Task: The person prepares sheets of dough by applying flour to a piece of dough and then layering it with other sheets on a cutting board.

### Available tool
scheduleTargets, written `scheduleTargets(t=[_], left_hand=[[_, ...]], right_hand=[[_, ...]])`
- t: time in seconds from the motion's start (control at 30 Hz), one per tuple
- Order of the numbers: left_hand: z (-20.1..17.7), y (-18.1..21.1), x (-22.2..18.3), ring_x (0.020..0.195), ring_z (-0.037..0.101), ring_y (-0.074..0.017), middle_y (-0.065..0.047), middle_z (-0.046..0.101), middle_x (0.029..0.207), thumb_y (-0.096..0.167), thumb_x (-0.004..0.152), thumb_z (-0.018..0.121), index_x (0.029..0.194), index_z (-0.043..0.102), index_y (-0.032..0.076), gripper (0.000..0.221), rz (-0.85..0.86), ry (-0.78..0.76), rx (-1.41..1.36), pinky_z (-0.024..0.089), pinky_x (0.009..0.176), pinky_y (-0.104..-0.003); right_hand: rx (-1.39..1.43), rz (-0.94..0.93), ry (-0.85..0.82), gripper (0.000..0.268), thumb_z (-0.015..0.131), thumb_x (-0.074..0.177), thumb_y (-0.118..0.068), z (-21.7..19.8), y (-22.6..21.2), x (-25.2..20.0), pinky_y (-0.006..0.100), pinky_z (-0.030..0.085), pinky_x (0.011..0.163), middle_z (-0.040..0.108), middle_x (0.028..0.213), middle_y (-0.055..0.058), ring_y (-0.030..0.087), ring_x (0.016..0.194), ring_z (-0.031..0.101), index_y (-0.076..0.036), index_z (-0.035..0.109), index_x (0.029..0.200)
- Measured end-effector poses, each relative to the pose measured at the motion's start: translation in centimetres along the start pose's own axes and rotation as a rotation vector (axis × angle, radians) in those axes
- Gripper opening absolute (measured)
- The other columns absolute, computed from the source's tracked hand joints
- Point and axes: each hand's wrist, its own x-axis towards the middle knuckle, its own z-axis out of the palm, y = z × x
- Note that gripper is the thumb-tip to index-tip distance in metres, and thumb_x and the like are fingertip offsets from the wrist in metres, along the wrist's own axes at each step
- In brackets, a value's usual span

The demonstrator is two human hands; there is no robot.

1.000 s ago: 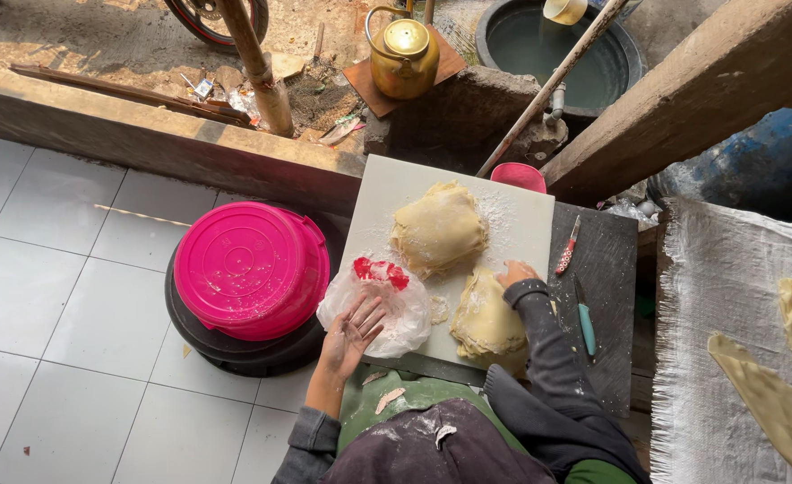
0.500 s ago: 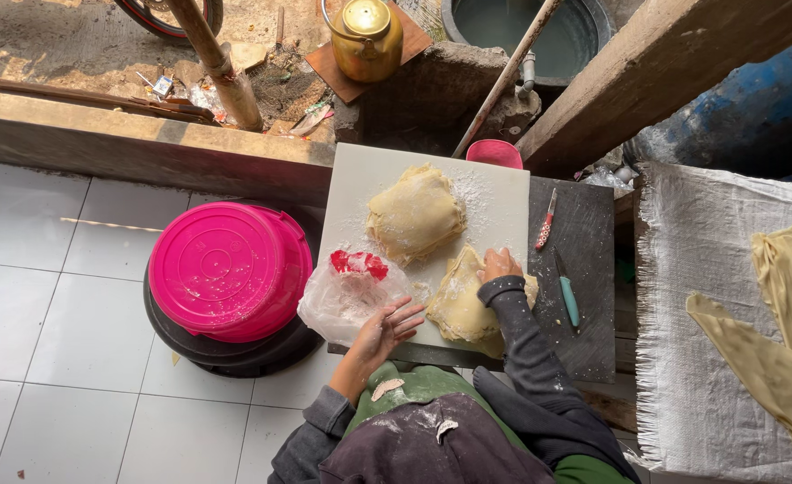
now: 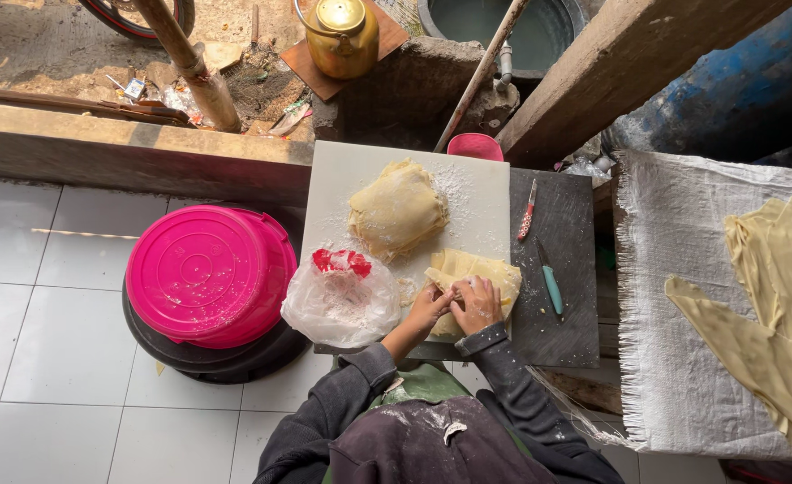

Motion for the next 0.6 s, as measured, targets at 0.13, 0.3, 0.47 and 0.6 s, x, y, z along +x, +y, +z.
scheduleTargets(t=[0.13, 0.3, 0.47, 0.6], left_hand=[[-0.3, -0.5, 0.3, 0.102, 0.069, -0.0209, -0.013, 0.067, 0.113, 0.014, 0.100, 0.065, 0.121, 0.058, -0.008, 0.031, 0.112, 0.056, 0.041, 0.060, 0.093, -0.034], [-0.1, -0.4, 0.8, 0.099, 0.071, -0.0197, -0.012, 0.069, 0.108, 0.016, 0.098, 0.064, 0.118, 0.055, -0.003, 0.029, -0.023, 0.083, -0.125, 0.060, 0.089, -0.032], [0.7, 0.1, 0.8, 0.096, 0.070, -0.0200, -0.015, 0.068, 0.105, 0.014, 0.099, 0.070, 0.116, 0.057, -0.007, 0.030, 0.071, 0.148, -0.151, 0.059, 0.088, -0.031], [1.1, 0.3, 0.4, 0.097, 0.071, -0.0204, -0.015, 0.069, 0.106, 0.013, 0.098, 0.069, 0.116, 0.058, -0.006, 0.029, 0.049, 0.185, -0.250, 0.060, 0.089, -0.031]], right_hand=[[0.092, -0.051, 0.043, 0.033, 0.080, 0.074, -0.025, -1.2, 1.2, 1.0, 0.050, 0.037, 0.101, 0.067, 0.121, 0.011, 0.034, 0.116, 0.055, -0.018, 0.069, 0.105], [0.107, 0.031, -0.180, 0.027, 0.079, 0.078, -0.025, -1.4, 3.4, 2.3, 0.049, 0.042, 0.096, 0.069, 0.111, 0.006, 0.032, 0.112, 0.060, -0.021, 0.071, 0.103], [0.307, 0.060, -0.296, 0.028, 0.080, 0.081, -0.020, 0.0, 4.6, 2.4, 0.041, 0.050, 0.085, 0.065, 0.099, 0.010, 0.031, 0.098, 0.063, -0.012, 0.067, 0.105], [0.530, 0.255, -0.337, 0.027, 0.079, 0.081, -0.019, 2.0, 5.2, 1.9, 0.037, 0.055, 0.076, 0.064, 0.094, 0.009, 0.025, 0.082, 0.069, -0.010, 0.064, 0.101]])
